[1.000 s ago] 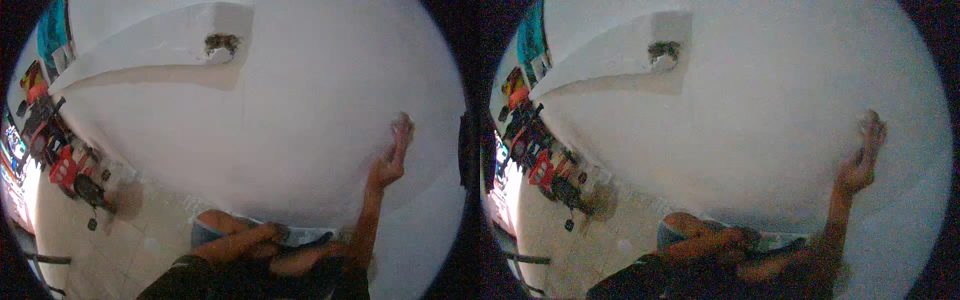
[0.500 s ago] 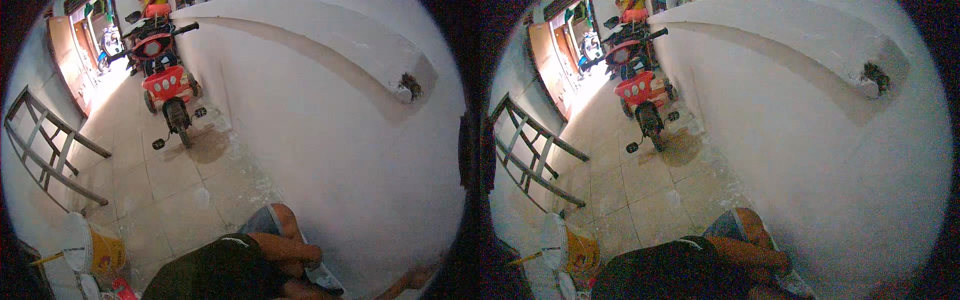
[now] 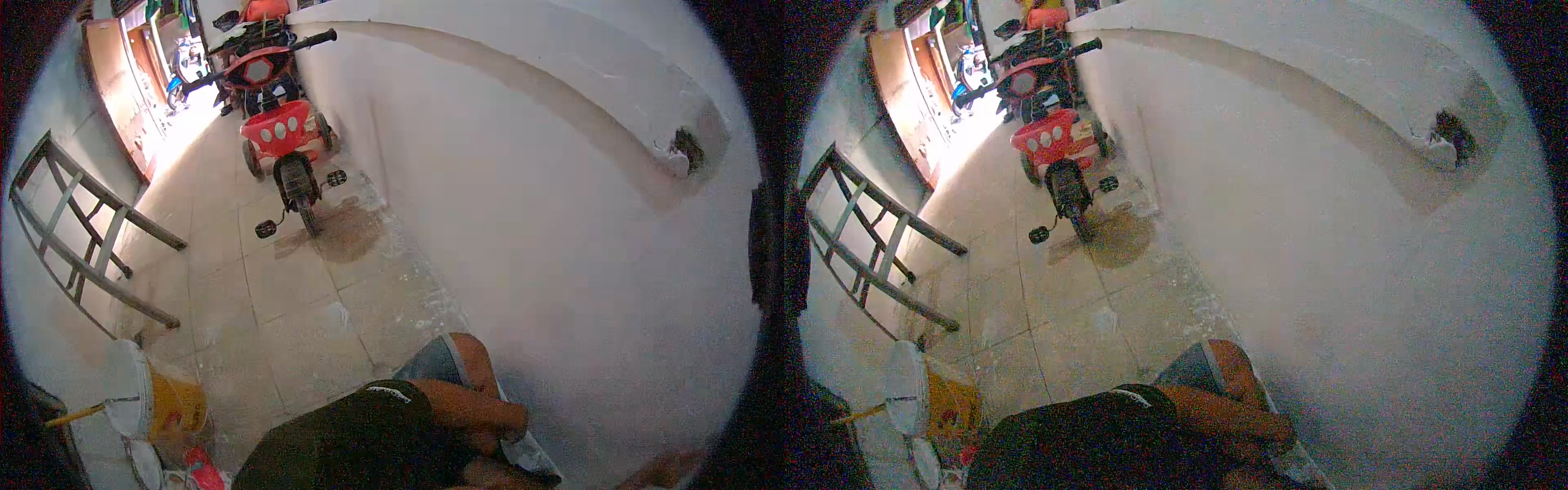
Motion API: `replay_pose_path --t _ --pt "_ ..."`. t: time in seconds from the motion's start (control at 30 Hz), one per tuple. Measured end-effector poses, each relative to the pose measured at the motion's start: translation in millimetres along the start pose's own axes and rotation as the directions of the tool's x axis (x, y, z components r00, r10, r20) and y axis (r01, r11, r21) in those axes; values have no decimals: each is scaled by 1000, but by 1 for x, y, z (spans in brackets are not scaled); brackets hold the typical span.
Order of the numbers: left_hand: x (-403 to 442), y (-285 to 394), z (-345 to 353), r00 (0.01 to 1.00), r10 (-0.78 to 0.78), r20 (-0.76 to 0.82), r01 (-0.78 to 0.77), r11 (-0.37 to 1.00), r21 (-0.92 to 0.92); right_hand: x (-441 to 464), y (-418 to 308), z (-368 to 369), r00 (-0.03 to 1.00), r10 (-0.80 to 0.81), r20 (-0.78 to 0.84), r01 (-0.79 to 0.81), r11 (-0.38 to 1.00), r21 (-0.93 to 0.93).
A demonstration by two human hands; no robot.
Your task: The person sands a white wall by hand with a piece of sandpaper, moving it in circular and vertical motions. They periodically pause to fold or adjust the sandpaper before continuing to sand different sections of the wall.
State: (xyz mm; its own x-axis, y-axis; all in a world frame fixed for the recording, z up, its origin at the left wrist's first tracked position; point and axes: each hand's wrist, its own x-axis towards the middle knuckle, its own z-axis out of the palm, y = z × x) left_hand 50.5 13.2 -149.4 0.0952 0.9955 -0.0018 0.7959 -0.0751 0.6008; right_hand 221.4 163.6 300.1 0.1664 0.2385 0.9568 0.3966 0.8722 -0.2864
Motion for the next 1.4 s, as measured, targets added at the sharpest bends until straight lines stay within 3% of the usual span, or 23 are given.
replay_pose_path --t 0.13,0.2,0.27,0.37,0.43,0.53,0.6,0.7,0.73,0.87,0.97,1.1,1.3,1.4 --pt "-2 1 -1 1000 -7 0 7 1000 -2 -74 -22 15 922 -254 293 247 967 61" --pt "-1 0 -3 1000 -9 0 9 1000 -6 -104 -17 5 871 -305 385 296 952 83" --pt "-1 -2 -3 1000 -14 3 15 1000 -10 -113 1 -11 919 -181 351 185 983 22" --pt "1 0 -2 1000 -13 2 13 1000 -14 -75 13 -38 988 129 90 -122 989 -87" --pt "2 2 -3 1000 -15 -3 15 1000 -23 -45 2 -27 986 164 30 -161 983 -93" --pt "0 3 -3 1000 -19 -2 19 1000 -24 -21 -14 -5 999 54 6 -54 998 18" --pt "-3 2 -3 1000 -20 4 20 1000 -21 -49 -22 7 970 -160 181 154 987 48" --pt "-5 0 -5 1000 -29 -8 29 999 -25 -84 -26 24 788 -463 405 438 885 159" --pt "-3 0 -6 1000 -27 -9 27 999 -23 -90 -20 21 768 -472 434 443 880 174" --pt "-3 -2 -4 999 -36 -14 35 999 -33 -84 23 -14 941 -171 291 171 985 27" --pt "-4 3 -6 1000 -31 -7 30 999 -44 -33 16 -20 992 -46 119 47 999 -4" --pt "-6 3 -6 999 -42 -8 42 998 -49 -23 0 7 991 -75 110 68 995 72" --pt "-12 1 -13 998 -65 -20 63 997 -53 -105 0 19 825 -378 420 310 924 223" --pt "-17 2 -11 998 -69 -11 68 996 -61 -117 15 3 854 -281 437 237 959 153"
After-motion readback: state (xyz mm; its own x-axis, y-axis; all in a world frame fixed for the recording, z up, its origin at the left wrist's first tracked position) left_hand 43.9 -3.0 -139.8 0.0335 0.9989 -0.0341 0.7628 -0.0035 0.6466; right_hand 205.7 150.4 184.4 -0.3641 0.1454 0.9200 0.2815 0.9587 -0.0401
